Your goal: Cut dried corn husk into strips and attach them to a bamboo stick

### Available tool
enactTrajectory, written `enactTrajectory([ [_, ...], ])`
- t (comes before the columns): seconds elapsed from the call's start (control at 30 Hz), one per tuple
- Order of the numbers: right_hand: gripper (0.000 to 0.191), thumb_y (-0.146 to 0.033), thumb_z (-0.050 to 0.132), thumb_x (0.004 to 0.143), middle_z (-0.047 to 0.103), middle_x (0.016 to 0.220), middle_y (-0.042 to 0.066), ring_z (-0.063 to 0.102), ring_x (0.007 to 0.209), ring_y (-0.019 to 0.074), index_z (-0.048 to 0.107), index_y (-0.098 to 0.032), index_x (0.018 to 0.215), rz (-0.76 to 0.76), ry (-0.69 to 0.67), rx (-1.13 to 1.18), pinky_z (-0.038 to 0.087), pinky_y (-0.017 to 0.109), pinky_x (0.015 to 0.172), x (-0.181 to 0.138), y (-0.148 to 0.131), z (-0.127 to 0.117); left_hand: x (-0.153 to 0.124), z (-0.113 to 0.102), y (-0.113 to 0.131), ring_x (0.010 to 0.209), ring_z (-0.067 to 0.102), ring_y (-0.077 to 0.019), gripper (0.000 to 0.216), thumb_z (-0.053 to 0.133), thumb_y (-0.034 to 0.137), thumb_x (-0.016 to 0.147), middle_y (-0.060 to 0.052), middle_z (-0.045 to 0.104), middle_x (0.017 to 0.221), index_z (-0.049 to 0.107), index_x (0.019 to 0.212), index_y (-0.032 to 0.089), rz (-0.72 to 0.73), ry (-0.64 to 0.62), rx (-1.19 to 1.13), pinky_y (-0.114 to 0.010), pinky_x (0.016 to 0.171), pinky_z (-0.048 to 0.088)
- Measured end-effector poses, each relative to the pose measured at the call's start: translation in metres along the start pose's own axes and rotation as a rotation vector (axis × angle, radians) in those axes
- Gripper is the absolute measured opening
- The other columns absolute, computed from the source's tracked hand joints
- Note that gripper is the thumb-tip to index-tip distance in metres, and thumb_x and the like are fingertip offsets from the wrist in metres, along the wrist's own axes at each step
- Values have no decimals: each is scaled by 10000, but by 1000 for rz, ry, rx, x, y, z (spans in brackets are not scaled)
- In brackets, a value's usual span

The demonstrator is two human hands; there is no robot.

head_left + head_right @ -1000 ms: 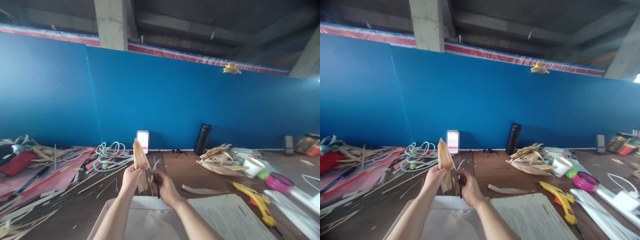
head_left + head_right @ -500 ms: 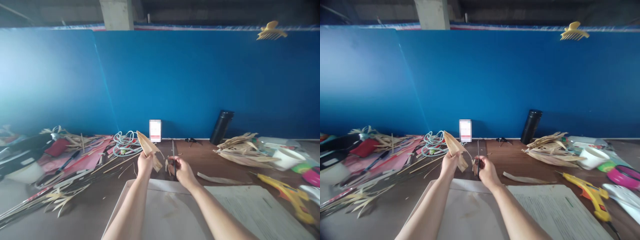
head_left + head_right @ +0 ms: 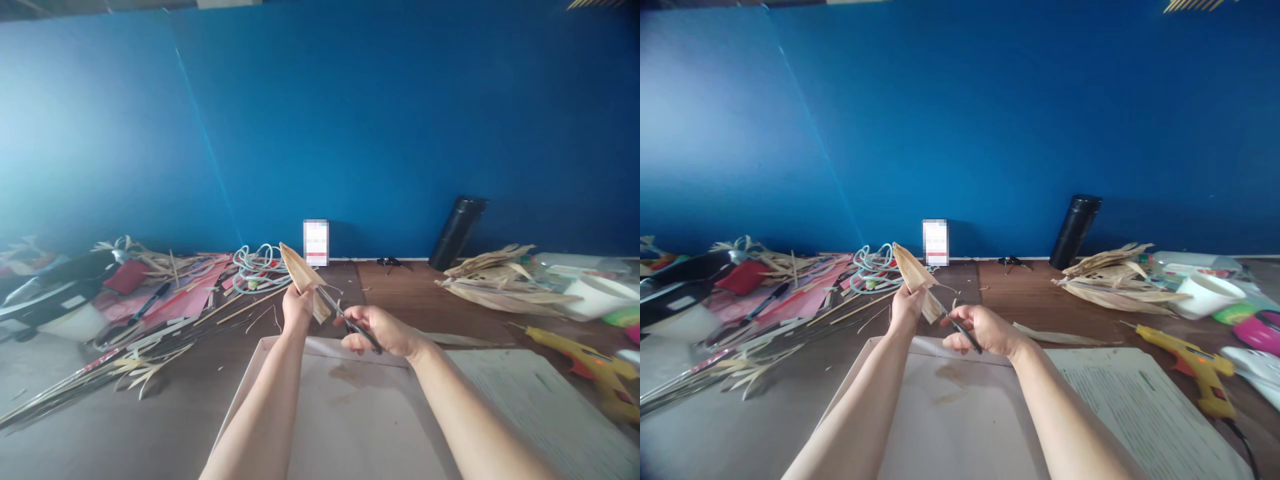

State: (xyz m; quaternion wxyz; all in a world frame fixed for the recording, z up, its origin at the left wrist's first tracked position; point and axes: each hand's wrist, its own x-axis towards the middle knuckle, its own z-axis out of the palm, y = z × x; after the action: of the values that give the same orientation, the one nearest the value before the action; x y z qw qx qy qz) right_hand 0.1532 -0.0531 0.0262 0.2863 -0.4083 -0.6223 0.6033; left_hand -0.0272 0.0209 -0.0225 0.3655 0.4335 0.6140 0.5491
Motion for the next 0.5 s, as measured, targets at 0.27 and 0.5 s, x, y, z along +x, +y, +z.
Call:
enactTrajectory([
  [0.27,345,-417,640,744,602,649,-3,548,590,122,629,-162,977,-148,423,131,340,215,486,16,18,-16,-1,-1,-2,624,560,-160,334,622,403,646,-53,636,701,662,823,123,-31,-36,-69,-240,556,408],
  [0.5,411,-482,649,709,645,710,20,591,622,149,640,-187,995,-136,647,191,313,202,444,27,37,-23,0,0,-3,607,563,-159,372,648,406,617,-59,624,686,651,826,99,-71,-73,-132,-244,555,412],
])
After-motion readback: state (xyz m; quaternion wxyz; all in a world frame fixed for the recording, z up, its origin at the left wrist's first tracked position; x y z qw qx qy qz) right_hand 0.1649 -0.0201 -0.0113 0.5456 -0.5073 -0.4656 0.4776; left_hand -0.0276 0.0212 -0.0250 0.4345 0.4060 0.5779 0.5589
